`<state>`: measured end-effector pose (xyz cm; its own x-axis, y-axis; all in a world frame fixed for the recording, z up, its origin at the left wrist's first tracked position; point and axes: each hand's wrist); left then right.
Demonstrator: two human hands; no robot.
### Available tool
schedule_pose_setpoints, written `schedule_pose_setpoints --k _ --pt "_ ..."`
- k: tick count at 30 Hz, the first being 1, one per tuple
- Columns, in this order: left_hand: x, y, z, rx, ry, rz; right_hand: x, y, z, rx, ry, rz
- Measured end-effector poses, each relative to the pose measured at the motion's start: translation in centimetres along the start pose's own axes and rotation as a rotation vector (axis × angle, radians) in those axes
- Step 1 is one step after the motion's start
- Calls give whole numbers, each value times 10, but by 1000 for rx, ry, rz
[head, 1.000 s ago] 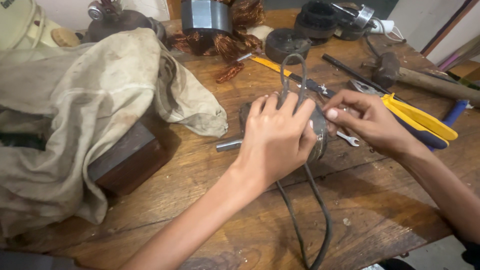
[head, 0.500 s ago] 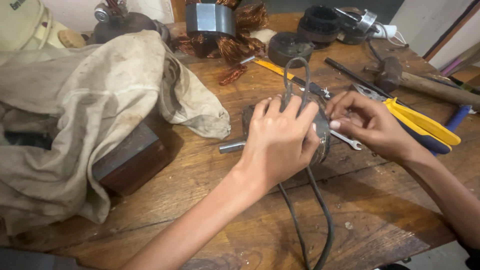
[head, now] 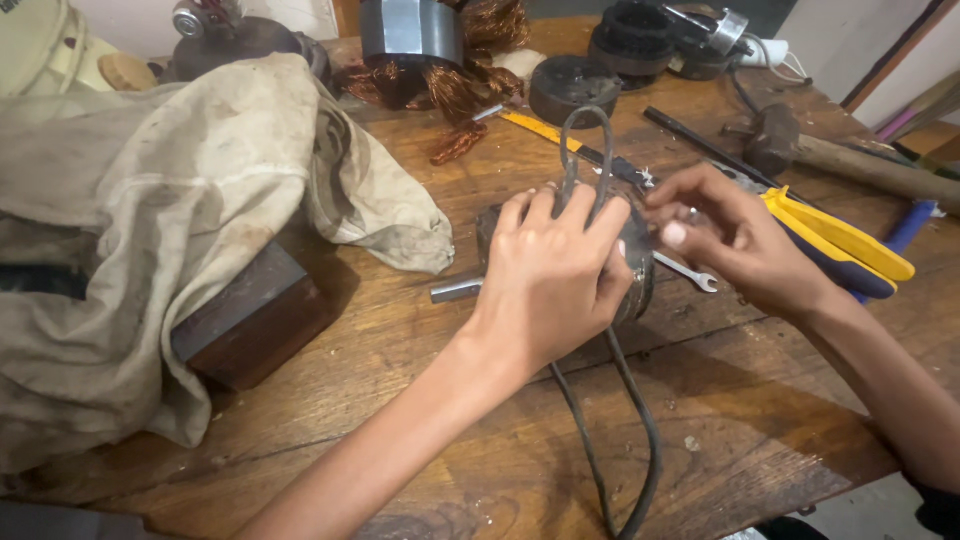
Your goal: The person uses a wrench and pliers to loosen and remove fasteners from the end cap of a small electric motor. They rotate the motor on the workbench, pry at the housing, and attempt to separate the end cap from the main body.
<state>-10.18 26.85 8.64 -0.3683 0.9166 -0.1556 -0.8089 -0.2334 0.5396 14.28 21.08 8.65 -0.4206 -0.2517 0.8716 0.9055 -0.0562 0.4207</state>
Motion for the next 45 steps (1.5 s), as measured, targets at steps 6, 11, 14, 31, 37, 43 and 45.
schedule_pose_setpoints --k 6,11,14,31,37,43,45 --pt "0 0 0 13 8 12 -9 3 -1 -21 -86 -34" --pt "1 -1 1 52 17 15 -14 5 2 49 185 14" --pt "0 -1 1 5 0 16 -15 6 3 -40 -2 119" --pt "0 -1 0 8 12 10 6 8 5 193 -255 -697" --pt "0 -1 -1 10 17 5 3 4 4 472 -289 -791" --pt "1 -2 0 13 4 32 6 13 4 180 -231 -598" --pt "0 -2 0 8 3 27 9 11 2 115 -194 -331"
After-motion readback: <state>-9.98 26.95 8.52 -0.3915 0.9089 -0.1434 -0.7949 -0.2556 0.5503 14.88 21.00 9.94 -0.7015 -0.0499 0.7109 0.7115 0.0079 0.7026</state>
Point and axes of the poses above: each hand's wrist, its own z-axis towards the middle knuckle, its own y-axis out of the back of the hand, x = y × z, and after that the axes turned 5 degrees about z, right-handed
